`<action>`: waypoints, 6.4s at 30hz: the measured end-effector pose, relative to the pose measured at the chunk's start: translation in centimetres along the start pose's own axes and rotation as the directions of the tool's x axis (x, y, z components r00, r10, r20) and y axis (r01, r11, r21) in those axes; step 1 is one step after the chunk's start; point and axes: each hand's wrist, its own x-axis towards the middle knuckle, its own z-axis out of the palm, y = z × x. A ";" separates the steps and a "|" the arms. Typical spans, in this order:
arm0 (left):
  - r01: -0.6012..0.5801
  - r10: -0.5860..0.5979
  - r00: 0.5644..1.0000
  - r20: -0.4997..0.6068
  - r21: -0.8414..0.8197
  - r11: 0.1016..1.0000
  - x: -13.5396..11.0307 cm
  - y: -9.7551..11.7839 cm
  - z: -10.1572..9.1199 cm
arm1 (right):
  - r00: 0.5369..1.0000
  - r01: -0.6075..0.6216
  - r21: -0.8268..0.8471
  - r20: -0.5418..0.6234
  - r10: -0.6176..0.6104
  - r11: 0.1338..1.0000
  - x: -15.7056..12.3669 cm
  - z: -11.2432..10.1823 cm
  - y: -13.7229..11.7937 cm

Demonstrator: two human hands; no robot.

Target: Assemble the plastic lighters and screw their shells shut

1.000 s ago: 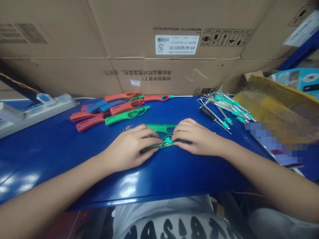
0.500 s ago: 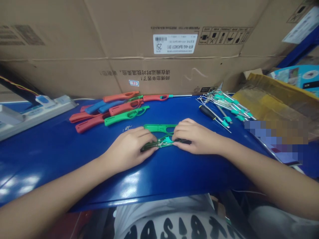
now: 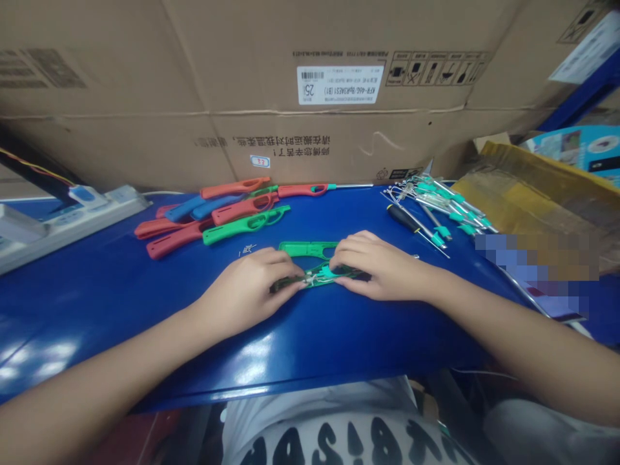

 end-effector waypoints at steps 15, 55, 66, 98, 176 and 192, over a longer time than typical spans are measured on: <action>0.017 -0.016 1.000 -0.018 0.052 0.998 0.0 0.4 0.4 | 1.000 0.017 -0.005 0.024 -0.017 1.000 0.2 0.7 -0.3; 0.164 -0.172 0.985 -0.024 -0.193 0.967 -0.1 0.1 0.4 | 0.969 -0.015 -0.024 0.246 0.021 1.000 -0.5 -0.4 -1.4; 0.203 -0.202 0.979 0.025 -0.194 0.960 0.1 0.0 0.0 | 0.998 -0.007 -0.078 0.058 0.011 0.997 -0.1 0.1 -0.4; 0.142 -0.137 0.985 0.101 -0.043 0.989 -0.6 1.0 -0.2 | 0.999 -0.044 0.133 -0.003 0.045 0.990 -0.2 1.0 -0.2; -0.122 0.123 0.991 0.048 -0.035 0.992 0.0 0.0 0.4 | 0.997 -0.049 0.140 -0.056 0.057 0.989 -0.2 -0.2 1.0; 0.044 -0.052 0.996 0.078 0.100 0.994 0.5 -0.7 -0.4 | 0.936 -0.310 0.019 -0.165 0.309 0.950 -0.5 0.7 3.1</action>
